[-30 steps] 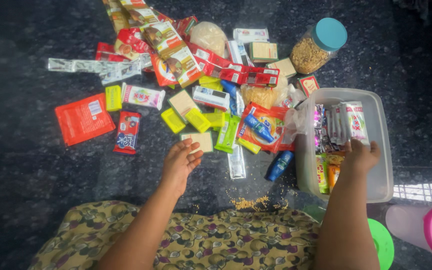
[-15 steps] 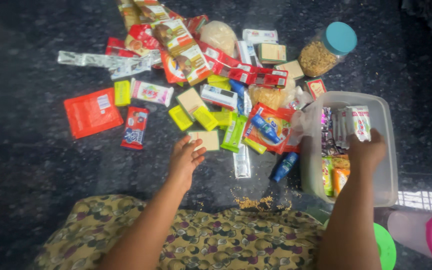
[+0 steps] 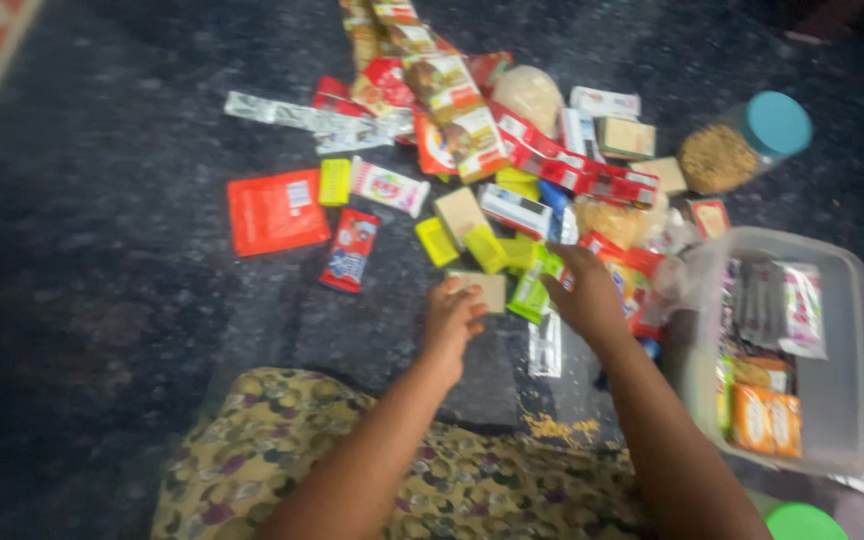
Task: The person sits on a dark tiled floor and sorts a large pile of small packaged goods, including snack packets and a jar of grains. They pick up items one by one, examine them, and place them into a clear plastic container to the right.
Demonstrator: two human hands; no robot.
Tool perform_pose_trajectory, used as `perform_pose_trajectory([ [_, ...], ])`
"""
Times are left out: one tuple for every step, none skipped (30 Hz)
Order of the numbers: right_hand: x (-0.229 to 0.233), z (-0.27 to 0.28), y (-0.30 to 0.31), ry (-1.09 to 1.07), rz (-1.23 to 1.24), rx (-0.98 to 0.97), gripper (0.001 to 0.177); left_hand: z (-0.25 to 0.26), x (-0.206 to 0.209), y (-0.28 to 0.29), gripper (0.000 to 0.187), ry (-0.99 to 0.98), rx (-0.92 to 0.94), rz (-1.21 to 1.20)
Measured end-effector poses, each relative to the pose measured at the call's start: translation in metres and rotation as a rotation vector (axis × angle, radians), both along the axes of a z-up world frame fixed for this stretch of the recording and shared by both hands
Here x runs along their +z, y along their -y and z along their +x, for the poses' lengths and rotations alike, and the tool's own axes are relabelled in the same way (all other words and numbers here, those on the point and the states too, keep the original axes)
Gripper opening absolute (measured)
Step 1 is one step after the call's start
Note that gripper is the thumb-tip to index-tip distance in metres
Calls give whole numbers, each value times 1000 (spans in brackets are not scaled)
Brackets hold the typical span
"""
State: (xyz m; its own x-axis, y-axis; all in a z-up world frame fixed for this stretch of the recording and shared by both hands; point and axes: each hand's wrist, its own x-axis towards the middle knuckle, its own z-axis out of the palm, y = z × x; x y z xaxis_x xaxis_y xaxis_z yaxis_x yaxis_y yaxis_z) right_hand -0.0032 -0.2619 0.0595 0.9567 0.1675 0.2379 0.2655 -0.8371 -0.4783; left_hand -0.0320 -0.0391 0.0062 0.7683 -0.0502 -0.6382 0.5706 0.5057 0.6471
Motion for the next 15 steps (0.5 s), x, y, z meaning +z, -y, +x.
perform_pose_trajectory([
  [-17,16,-7,-47,-40,-42,44,-1,0,0,61,4,3,3],
  [-34,35,-12,-94,-80,-83,41,0,-1,1,61,9,7,6],
  [-51,51,-14,-147,-120,-123,40,-1,-3,2,60,15,15,11],
  [-66,68,-14,-120,-171,-126,39,0,-6,3,60,22,24,17],
  [-76,85,-12,-93,-223,-130,38,1,-8,5,59,28,30,21],
  [-85,98,-12,-65,-275,-135,37,2,-9,7,59,23,36,15],
  [-90,108,-12,-16,-319,-109,42,3,-10,9,58,21,39,6],
  [-92,116,-13,34,-363,-82,50,4,-10,10,57,19,43,-3],
  [-91,122,-17,84,-406,-57,59,4,-9,10,57,27,40,-13],
  [-88,124,-22,26,-449,-89,64,3,-8,9,56,35,38,-24],
  [-82,124,-27,-34,-492,-122,68,3,-7,9,55,41,34,-35],
  [-75,122,-33,-94,-535,-155,73,4,-6,9,55,35,31,-30],
  [-66,120,-39,-161,-547,-182,70,5,-5,9,55,30,27,-26],
  [-57,117,-45,-227,-558,-207,67,6,-4,8,54,25,24,-21],
  [-48,113,-49,-296,-570,-235,65,6,-3,8,54,31,29,-27],
])
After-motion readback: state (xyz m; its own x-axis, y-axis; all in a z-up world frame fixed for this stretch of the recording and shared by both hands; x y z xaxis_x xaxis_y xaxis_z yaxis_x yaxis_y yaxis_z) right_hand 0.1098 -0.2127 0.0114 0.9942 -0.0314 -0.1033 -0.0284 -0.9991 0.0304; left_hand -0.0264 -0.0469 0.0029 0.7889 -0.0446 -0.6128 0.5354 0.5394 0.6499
